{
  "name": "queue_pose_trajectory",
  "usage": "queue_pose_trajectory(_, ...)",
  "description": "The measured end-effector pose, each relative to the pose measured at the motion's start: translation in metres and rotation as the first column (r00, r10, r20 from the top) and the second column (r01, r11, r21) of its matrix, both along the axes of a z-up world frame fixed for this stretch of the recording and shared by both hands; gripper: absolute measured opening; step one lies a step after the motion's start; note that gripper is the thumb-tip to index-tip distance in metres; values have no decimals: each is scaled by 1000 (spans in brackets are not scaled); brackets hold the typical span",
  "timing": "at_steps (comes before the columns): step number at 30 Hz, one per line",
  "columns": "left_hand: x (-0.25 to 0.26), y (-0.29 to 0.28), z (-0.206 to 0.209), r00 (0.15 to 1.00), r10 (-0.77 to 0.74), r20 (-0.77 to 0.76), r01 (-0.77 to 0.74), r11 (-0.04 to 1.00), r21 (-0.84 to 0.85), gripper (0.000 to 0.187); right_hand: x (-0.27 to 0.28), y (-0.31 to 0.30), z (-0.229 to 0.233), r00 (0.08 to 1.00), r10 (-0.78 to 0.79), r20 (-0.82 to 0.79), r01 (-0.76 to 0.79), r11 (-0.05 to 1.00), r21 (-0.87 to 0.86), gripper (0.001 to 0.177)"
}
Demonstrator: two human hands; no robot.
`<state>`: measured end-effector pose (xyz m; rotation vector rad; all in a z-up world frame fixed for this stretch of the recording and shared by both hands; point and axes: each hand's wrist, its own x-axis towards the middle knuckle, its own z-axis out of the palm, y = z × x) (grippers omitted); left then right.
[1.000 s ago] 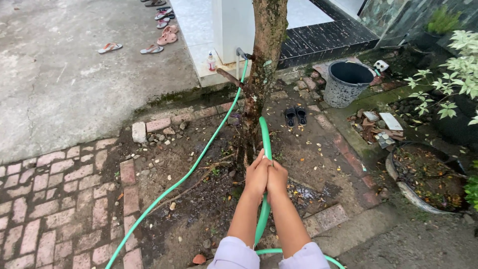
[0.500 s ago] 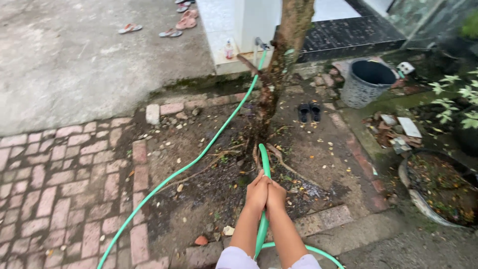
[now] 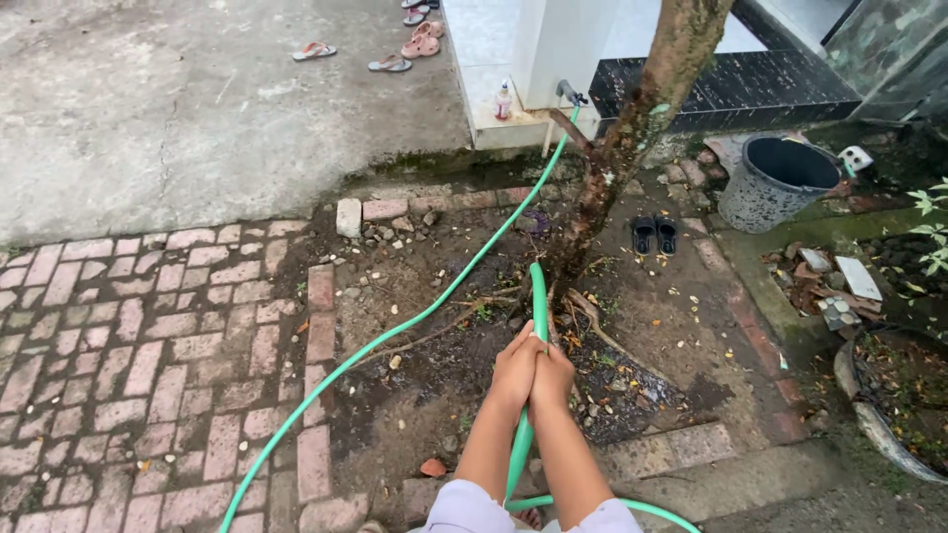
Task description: Watering various plants in a yard using a hose and then coiling the hose.
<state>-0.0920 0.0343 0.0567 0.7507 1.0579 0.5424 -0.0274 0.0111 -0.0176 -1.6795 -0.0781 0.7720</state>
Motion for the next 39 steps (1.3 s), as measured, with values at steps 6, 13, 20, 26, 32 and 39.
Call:
queue_pose_trajectory(6, -32, 35, -19, 988, 4, 156, -32, 984, 175, 56, -30, 42, 12, 993, -50, 105, 27, 976, 214, 27)
queue_pose_trajectory(13, -139, 79, 16, 992, -126, -19, 127, 991, 50, 55, -61, 82, 100, 983, -113, 144, 106, 993, 59, 29)
queue_pose_trajectory(20, -255, 151, 12, 985, -17, -171, 55, 974, 218, 46, -45, 102, 132, 976, -219, -4, 218, 968, 123, 18)
queue_pose_trajectory(26, -321, 203, 5, 979, 82, -189, -17, 947, 322, 40, 4, 111, 131, 973, -225, 42, 222, 973, 71, 14)
queue_pose_trajectory(32, -313, 243, 34, 987, -30, -155, 84, 932, 351, 35, 33, 148, 98, 947, -322, -12, 321, 941, 104, 21)
queue_pose_trajectory(39, -289, 367, 24, 978, -113, -178, 202, 737, 644, 37, 46, 185, 64, 922, -388, 0, 383, 910, 159, 22)
